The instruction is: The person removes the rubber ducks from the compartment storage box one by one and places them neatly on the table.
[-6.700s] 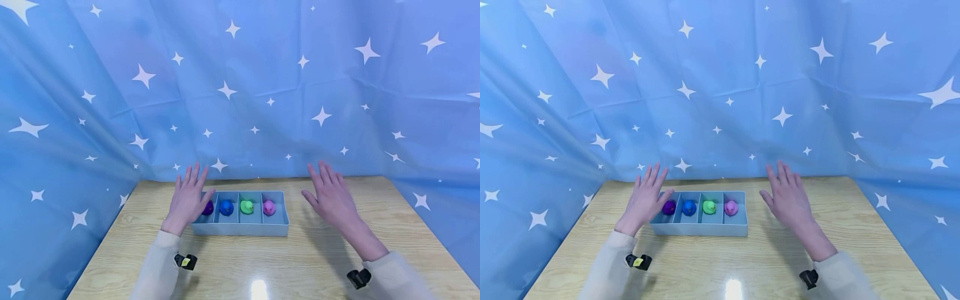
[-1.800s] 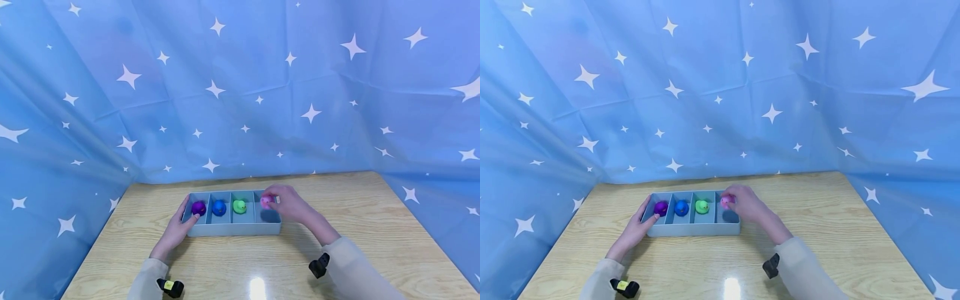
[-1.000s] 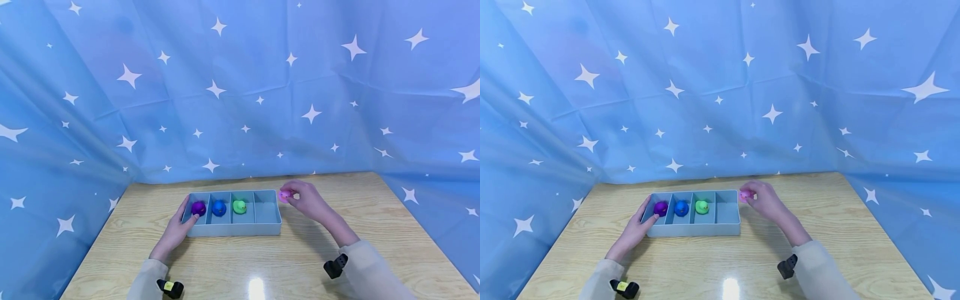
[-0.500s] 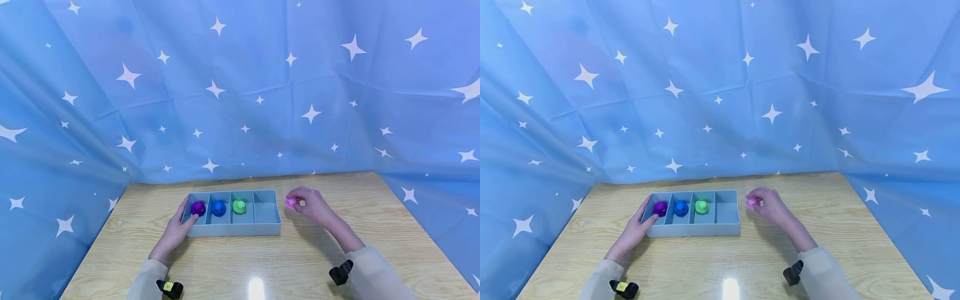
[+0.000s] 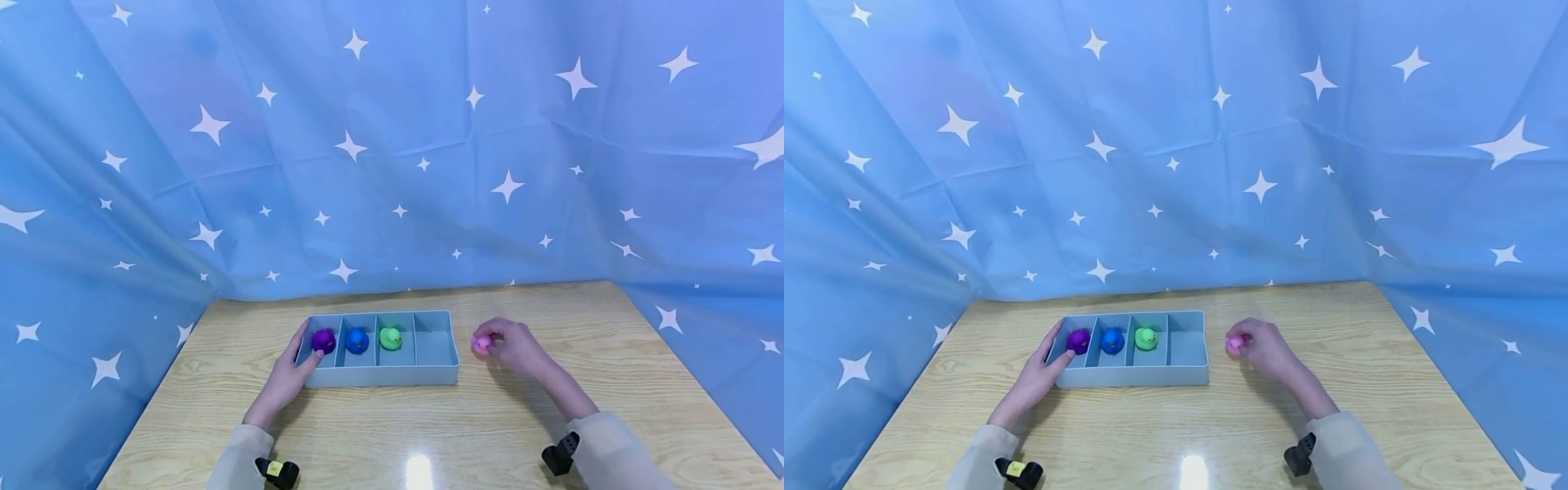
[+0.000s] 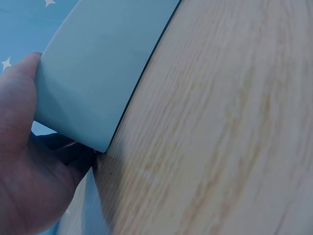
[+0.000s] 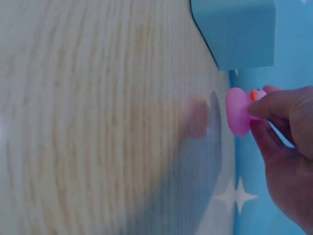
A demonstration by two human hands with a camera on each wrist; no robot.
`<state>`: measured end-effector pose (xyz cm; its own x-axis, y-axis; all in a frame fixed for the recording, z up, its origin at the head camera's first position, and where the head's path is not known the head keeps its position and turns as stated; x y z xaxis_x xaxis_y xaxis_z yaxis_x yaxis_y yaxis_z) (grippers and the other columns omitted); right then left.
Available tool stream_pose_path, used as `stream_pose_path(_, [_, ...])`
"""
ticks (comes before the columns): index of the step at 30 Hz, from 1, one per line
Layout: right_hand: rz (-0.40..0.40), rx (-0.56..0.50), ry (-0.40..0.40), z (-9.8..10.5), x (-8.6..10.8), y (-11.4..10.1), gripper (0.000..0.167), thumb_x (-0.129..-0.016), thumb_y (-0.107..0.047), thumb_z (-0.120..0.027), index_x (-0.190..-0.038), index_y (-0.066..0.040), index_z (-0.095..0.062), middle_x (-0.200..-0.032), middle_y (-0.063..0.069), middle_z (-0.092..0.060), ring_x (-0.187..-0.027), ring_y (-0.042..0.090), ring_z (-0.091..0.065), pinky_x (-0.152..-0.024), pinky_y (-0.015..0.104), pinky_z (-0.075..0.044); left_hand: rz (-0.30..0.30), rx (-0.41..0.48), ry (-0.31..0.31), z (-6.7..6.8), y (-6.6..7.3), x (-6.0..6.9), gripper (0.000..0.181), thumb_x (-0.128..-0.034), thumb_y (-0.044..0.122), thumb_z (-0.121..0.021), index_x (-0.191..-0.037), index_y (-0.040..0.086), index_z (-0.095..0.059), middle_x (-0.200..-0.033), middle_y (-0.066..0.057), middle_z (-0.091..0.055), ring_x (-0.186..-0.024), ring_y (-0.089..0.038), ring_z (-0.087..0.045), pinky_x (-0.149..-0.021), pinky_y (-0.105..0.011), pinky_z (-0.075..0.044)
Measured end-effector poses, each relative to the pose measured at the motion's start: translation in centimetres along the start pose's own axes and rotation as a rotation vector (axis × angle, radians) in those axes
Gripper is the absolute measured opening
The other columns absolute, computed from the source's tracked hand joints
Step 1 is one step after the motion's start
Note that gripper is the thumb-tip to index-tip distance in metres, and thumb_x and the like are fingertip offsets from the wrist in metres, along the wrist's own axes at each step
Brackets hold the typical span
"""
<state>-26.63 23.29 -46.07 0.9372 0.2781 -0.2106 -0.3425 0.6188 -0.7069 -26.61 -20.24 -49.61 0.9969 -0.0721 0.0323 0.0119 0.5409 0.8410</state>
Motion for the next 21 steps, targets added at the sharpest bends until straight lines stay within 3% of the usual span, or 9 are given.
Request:
stream_pose_path(12, [0.023, 0.002, -0.02, -0.54, 0.19, 0.25, 0.032, -0.078, 0.021, -0.067, -0.094, -0.005, -0.076, -0.098, 0.004, -0.07, -0.089, 0.022, -0.064, -0.075, 0.031, -0.058, -0.001, -0.024, 0.002, 0.08, 0.11, 0.17, 0.075, -0.1041, 0.036, -0.058, -0.166, 0.026, -0.017, -0.167, -0.02, -0.023, -0.15, -0.047, -0.022, -0.119, -0.063, -0.02])
stream_pose_path(21, [0.053, 0.005, -0.037, -0.65, 0.11, 0.25, 0.029, -0.081, 0.02, -0.066, -0.093, -0.004, -0.076, -0.098, 0.005, -0.072, -0.092, 0.023, -0.066, -0.083, 0.034, -0.06, 0.006, -0.018, 0.001, 0.12, 0.07, 0.17, 0.075, -0.1038, 0.036, -0.059, -0.166, 0.026, -0.018, -0.167, -0.02, -0.023, -0.15, -0.047, -0.022, -0.119, -0.063, -0.02])
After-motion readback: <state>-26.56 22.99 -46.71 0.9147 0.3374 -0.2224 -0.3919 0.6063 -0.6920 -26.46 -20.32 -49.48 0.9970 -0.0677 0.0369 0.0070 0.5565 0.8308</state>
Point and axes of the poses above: each hand's wrist, its own x-axis away from the middle knuckle, its own z-axis out of the back of the hand, y = z × x, the point moved 5 cm from there along -x, towards the middle knuckle
